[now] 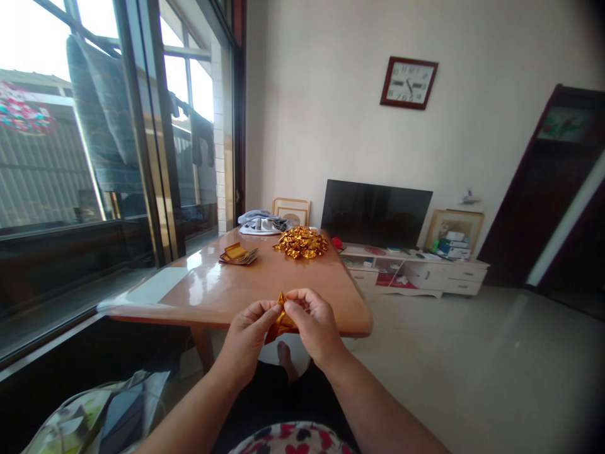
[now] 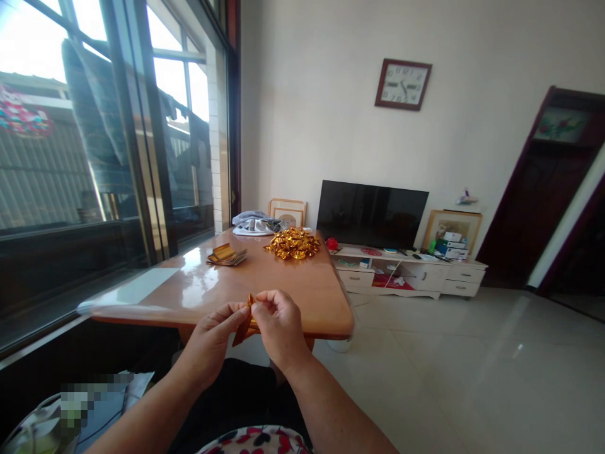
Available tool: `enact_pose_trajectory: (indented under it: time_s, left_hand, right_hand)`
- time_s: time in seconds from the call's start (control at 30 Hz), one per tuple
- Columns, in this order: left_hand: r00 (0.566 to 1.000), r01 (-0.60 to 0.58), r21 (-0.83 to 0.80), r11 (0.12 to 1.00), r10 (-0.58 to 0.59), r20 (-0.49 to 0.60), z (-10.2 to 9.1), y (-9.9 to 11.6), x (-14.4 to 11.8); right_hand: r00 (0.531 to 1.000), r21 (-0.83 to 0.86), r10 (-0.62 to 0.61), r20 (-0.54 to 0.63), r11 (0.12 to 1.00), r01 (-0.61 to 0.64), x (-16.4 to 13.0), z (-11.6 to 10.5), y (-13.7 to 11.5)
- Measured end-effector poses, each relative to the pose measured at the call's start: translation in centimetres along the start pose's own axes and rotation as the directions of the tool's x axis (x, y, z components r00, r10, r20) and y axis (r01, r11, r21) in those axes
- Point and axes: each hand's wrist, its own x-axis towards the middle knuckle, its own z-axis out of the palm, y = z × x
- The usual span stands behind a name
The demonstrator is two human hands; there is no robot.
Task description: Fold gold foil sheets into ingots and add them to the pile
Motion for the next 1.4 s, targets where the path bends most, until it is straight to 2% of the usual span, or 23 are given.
enact_pose_trajectory:
  time_s: [0.07,0.13,0.23,0.37,0.47,0.6,0.67,0.8,0.97,1.2,1.4]
  left_hand:
    - [1.000,0.013,-0.002,1.000,-0.013,-0.003,0.0,0.1,0.0]
    - [1.000,0.018,-0.005,1.000,-0.018,-0.002,0.0,0.1,-0.1]
    - [1.000,0.006,-0.020,1.000,-0.006,-0.003,-0.1,0.2,-0.1]
    - [1.000,-0.013,-0.006,1.000,0.013,-0.015,-0.1,0.3,-0.1]
    - [0.999,-0.034,0.027,0.999,0.034,0.006,0.1,0.5,0.0]
    - [0.997,-0.067,0.074,0.995,0.065,0.029,0.1,0.6,0.0]
    - [0.997,-0.074,0.090,0.993,0.071,0.028,0.1,0.6,0.0]
    - [0.996,-0.091,0.122,0.988,0.089,0.027,0.2,0.7,-0.1]
    - [0.995,-0.101,0.162,0.982,0.099,0.021,0.3,1.0,-0.3]
    - [1.000,0.001,0.118,0.993,0.001,-0.018,0.2,0.7,-0.3]
    - [1.000,0.024,0.116,0.993,-0.023,-0.010,-0.1,0.0,-0.1]
  right_hand:
    - [1.000,0.000,-0.008,0.023,1.000,0.008,0.0,0.1,0.0]
    - [0.999,-0.026,-0.036,-0.007,0.999,0.036,-0.1,0.1,-0.2]
    - [0.986,-0.150,-0.149,-0.069,0.979,0.137,-0.3,-0.2,-0.6]
    - [0.966,-0.272,-0.254,-0.040,0.933,0.234,-0.4,-0.6,-1.0]
    - [0.980,-0.246,-0.193,-0.040,0.953,0.177,-0.4,-0.5,-1.0]
    - [0.999,0.007,0.033,0.017,0.999,-0.033,-0.4,-0.1,-1.2]
    - [0.995,0.096,0.084,0.052,0.991,-0.089,-0.6,0.1,-1.6]
    - [0.990,0.154,0.110,0.085,0.980,-0.122,-0.7,0.3,-2.3]
    - [0.997,0.092,0.079,0.014,0.993,-0.080,-0.6,0.3,-1.6]
    - [0.998,0.078,0.060,-0.021,0.995,-0.058,-0.5,0.0,-0.6]
    - [0.997,0.065,0.080,0.000,0.995,-0.080,-0.5,-0.1,-0.4]
